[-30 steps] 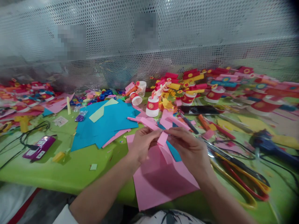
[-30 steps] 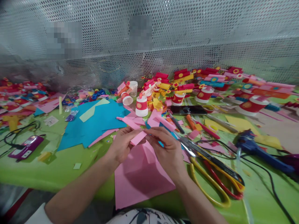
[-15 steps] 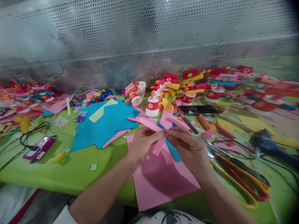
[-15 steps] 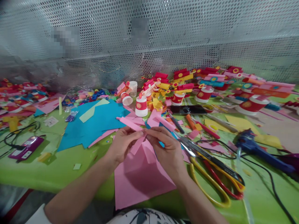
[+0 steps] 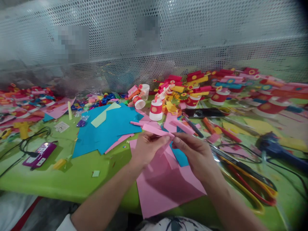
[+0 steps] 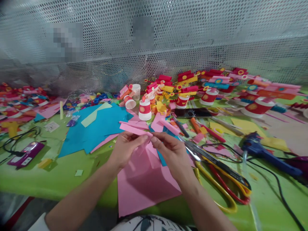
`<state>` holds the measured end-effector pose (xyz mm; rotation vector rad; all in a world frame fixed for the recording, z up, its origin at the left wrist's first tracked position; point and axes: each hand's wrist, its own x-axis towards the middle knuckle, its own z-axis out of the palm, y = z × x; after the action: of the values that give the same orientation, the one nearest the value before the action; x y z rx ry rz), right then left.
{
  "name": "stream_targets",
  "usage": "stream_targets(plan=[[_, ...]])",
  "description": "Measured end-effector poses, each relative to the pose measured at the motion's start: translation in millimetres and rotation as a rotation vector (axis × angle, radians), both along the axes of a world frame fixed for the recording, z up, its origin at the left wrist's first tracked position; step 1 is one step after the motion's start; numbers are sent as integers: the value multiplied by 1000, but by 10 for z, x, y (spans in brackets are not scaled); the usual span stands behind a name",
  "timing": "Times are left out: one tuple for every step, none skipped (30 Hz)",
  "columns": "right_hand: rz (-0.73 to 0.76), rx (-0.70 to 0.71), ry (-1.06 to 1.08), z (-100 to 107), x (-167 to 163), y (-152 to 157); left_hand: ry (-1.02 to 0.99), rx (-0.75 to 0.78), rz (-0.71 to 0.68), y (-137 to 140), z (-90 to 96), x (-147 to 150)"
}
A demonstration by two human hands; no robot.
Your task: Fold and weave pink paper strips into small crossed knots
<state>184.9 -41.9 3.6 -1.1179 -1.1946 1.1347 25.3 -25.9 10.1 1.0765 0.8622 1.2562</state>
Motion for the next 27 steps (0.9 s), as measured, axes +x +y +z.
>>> stream_targets(plan=[[11, 0, 3, 6, -9, 1, 20, 26, -3, -1, -8, 0], [17, 6, 8, 11, -17, 1, 40, 46, -1, -2, -15, -1], [18, 16, 17, 15, -23, 2, 56, 58, 1, -4, -20, -1], [14, 27, 26, 17, -28, 1, 67, 65, 3, -7, -22, 0], [7, 35, 30, 17, -30, 1, 71, 68, 5, -11, -22, 1], [-3, 39, 30, 15, -29, 0, 72, 68, 8, -15, -20, 4], [-10, 40, 28, 11, -27, -2, 72, 67, 14, -20, -17, 7], [-14, 41, 27, 6, -24, -5, 71, 69, 20, -23, -14, 12], [-13, 41, 31, 0, -21, -7, 68, 73, 25, -26, -11, 17], [-8, 42, 45, -6, -19, -9, 64, 81, 27, -29, -10, 23], [0, 40, 69, -11, -19, -11, 60, 90, 26, -31, -10, 29], [9, 35, 96, -14, -20, -13, 56, 96, 25, -32, -11, 35], [16, 26, 120, -14, -24, -15, 52, 96, 26, -33, -14, 40], [17, 17, 140, -11, -30, -17, 51, 94, 28, -35, -18, 44], [15, 9, 153, -7, -36, -18, 52, 91, 34, -36, -22, 47], [8, 6, 163, -2, -42, -19, 58, 90, 41, -38, -27, 48], [-1, 7, 168, 2, -46, -19, 68, 93, 47, -38, -31, 47], [-6, 7, 172, 4, -48, -18, 82, 100, 50, -39, -35, 45], [2, 4, 176, 2, -48, -16, 99, 107, 50, -39, -38, 40], [20, -6, 180, -2, -45, -13, 114, 109, 49, -39, -41, 35], [45, -22, 184, -10, -40, -8, 127, 107, 49, -38, -42, 30], [67, -38, 189, -20, -33, -3, 136, 101, 49, -38, -43, 26], [80, -49, 192, -30, -26, 3, 141, 97, 47, -38, -44, 24], [81, -53, 190, -40, -18, 9, 142, 97, 46, -39, -46, 24], [70, -50, 183, -48, -10, 14, 139, 105, 44, -41, -48, 26], [55, -44, 168, -55, -3, 18, 135, 115, 41, -43, -51, 30], [39, -36, 148, -59, 4, 22, 130, 124, 38, -46, -54, 35]])
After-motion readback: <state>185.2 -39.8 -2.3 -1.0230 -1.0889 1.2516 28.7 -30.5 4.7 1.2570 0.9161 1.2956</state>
